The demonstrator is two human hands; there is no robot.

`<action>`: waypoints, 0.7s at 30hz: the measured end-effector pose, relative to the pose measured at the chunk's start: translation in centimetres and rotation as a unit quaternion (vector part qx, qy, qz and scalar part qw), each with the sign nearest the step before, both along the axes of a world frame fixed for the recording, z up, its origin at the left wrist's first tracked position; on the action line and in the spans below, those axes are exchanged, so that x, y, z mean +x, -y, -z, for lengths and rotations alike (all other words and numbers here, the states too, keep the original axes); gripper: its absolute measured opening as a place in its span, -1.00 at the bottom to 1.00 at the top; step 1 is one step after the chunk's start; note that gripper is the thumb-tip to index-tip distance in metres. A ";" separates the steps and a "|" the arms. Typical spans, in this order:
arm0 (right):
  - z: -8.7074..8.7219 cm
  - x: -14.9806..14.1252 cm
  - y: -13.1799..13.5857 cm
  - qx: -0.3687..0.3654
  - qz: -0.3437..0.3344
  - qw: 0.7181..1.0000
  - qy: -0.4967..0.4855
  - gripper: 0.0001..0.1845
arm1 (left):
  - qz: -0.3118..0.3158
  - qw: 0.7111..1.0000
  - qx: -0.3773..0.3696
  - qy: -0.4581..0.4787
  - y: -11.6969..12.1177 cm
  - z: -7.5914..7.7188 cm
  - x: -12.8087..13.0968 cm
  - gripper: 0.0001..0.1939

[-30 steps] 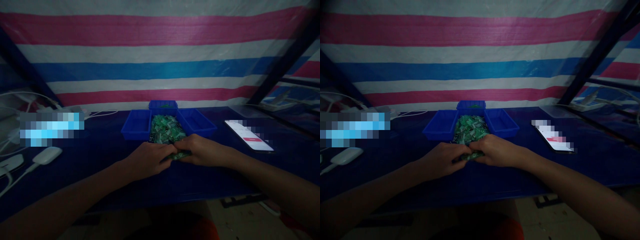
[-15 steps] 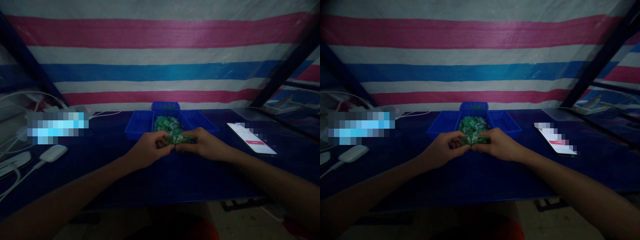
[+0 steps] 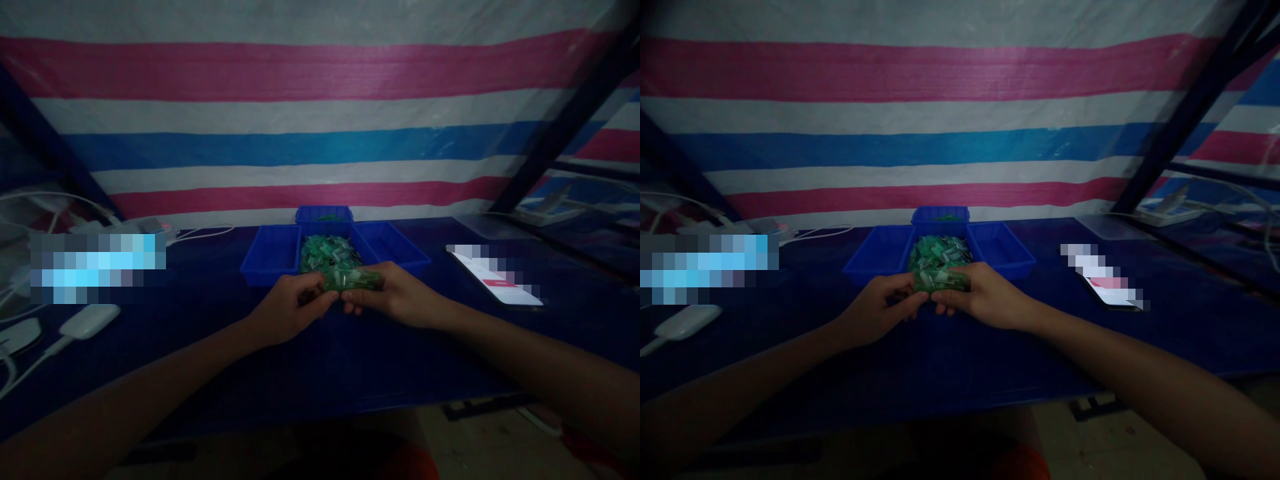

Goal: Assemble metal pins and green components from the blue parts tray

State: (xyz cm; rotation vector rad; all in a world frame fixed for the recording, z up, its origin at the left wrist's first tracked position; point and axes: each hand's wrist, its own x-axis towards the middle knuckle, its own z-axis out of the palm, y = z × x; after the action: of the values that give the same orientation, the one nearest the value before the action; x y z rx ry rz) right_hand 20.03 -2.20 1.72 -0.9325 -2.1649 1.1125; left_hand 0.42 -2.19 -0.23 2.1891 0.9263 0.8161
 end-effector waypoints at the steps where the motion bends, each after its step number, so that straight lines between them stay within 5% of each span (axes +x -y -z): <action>1: -0.1 0.0 0.0 -0.002 -0.003 1.000 -0.003 -0.81 | 0.004 1.000 -0.003 0.002 0.1 -0.1 -0.1 -0.74; 10: -0.1 0.0 -0.6 0.029 -0.057 0.996 0.064 -0.66 | -0.002 1.000 -0.012 0.011 0.5 -0.3 -0.5 -0.73; 15: 0.1 0.0 -0.6 0.146 -0.049 0.980 0.128 -0.65 | -0.001 1.000 -0.002 -0.006 0.2 -0.2 -0.6 -0.72; 21: -0.9 -0.1 -0.8 0.283 -0.037 0.951 0.121 -0.87 | 0.003 1.000 0.007 -0.027 0.2 -0.4 -0.8 -0.71</action>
State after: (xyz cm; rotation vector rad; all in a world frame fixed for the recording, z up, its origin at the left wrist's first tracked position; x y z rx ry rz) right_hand 19.96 -1.44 2.57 -0.7494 -2.5297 0.3632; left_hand -0.38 -2.38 0.16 2.2348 0.9428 0.7670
